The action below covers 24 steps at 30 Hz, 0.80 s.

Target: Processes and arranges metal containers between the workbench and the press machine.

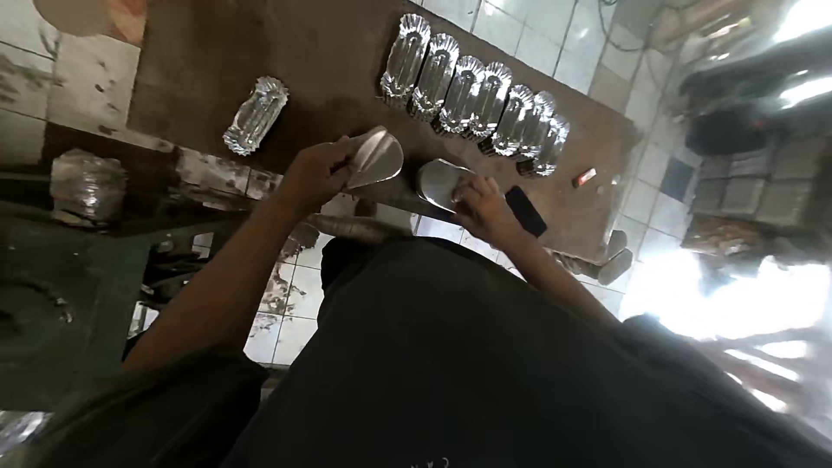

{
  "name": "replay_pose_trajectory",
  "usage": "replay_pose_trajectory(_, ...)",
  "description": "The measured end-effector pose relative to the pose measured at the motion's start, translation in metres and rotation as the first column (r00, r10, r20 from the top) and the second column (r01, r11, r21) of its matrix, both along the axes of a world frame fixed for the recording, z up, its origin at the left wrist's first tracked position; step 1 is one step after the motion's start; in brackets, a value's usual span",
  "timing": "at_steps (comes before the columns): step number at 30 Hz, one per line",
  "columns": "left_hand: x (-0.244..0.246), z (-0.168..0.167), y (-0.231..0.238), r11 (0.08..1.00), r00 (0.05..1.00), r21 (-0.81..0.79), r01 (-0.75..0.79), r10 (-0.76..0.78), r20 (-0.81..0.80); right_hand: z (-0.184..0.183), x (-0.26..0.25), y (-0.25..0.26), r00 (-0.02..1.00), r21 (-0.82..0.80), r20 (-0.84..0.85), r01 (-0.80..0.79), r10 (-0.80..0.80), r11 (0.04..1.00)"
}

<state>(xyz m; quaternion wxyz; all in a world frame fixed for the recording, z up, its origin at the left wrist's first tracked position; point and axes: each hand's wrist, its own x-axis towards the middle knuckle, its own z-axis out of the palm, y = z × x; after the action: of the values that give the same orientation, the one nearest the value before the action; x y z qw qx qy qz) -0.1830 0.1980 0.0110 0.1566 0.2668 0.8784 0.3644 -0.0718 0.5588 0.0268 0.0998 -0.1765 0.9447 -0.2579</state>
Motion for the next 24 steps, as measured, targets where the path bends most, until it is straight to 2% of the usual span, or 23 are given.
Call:
replay_pose_trajectory(1,0.008,0.014,0.006,0.994,0.999,-0.101,-0.050,0.051,0.005,0.001,-0.008,0.010,0.998,-0.095,0.053,-0.030,0.035,0.995)
replay_pose_trajectory(2,0.021,0.031,0.013,0.965,0.986,-0.204,-0.163,0.167,0.001,0.005,-0.016,0.020,0.990,-0.195,0.123,-0.040,0.065,0.980)
replay_pose_trajectory(3,0.039,0.045,0.016,0.926,0.953,-0.225,-0.303,0.299,-0.054,0.008,-0.022,0.029,0.977,-0.296,0.192,-0.037,0.098,0.954)
replay_pose_trajectory(4,0.062,0.059,0.018,0.874,0.878,-0.089,-0.477,0.469,-0.099,0.008,-0.029,0.037,0.960,-0.389,0.248,-0.028,0.134,0.921)
replay_pose_trajectory(5,0.086,0.069,0.019,0.766,0.770,0.162,-0.623,0.636,-0.045,0.008,-0.037,0.044,0.939,-0.444,0.296,-0.027,0.175,0.896)
replay_pose_trajectory(6,0.111,0.081,0.021,0.604,0.695,0.390,-0.695,0.703,0.149,0.007,-0.046,0.050,0.918,-0.468,0.338,-0.030,0.210,0.883)
replay_pose_trajectory(7,0.140,0.094,0.025,0.422,0.655,0.529,-0.737,0.638,0.404,0.007,-0.055,0.054,0.893,-0.471,0.382,-0.032,0.236,0.882)
replay_pose_trajectory(8,0.171,0.104,0.031,0.264,0.595,0.546,-0.795,0.515,0.617,0.008,-0.062,0.056,0.863,-0.479,0.436,-0.017,0.255,0.877)
replay_pose_trajectory(9,0.201,0.112,0.038,0.160,0.508,0.487,-0.858,0.398,0.764,0.010,-0.066,0.057,0.832,-0.482,0.488,0.008,0.261,0.876)
replay_pose_trajectory(10,0.229,0.115,0.045,0.121,0.429,0.412,-0.903,0.318,0.846,0.013,-0.068,0.056,0.803,-0.480,0.537,0.039,0.259,0.876)
replay_pose_trajectory(12,0.274,0.117,0.059,0.073,0.336,0.329,-0.942,0.235,0.912,0.015,-0.073,0.055,0.772,-0.459,0.585,0.062,0.249,0.886)
replay_pose_trajectory(13,0.289,0.117,0.064,0.041,0.326,0.325,-0.945,0.217,0.920,0.017,-0.073,0.055,0.771,-0.438,0.591,0.060,0.237,0.897)
replay_pose_trajectory(15,0.300,0.121,0.057,-0.015,0.427,0.436,-0.900,0.173,0.887,0.020,-0.071,0.054,0.789,-0.407,0.578,0.057,0.208,0.912)
replay_pose_trajectory(17,0.294,0.127,0.035,-0.031,0.539,0.555,-0.831,0.200,0.818,0.018,-0.062,0.052,0.814,-0.403,0.555,0.087,0.168,0.911)
replay_pose_trajectory(20,0.277,0.142,0.000,0.057,0.611,0.631,-0.774,0.329,0.720,0.019,-0.046,0.045,0.870,-0.391,0.486,0.128,0.086,0.912)
replay_pose_trajectory(22,0.271,0.148,-0.016,0.077,0.569,0.592,-0.802,0.397,0.720,0.029,-0.032,0.034,0.924,-0.293,0.384,0.118,0.004,0.949)
replay_pose_trajectory(24,0.269,0.144,-0.031,0.090,0.492,0.511,-0.855,0.455,0.743,0.051,-0.007,0.015,0.963,-0.052,0.198,0.198,-0.184,0.979)
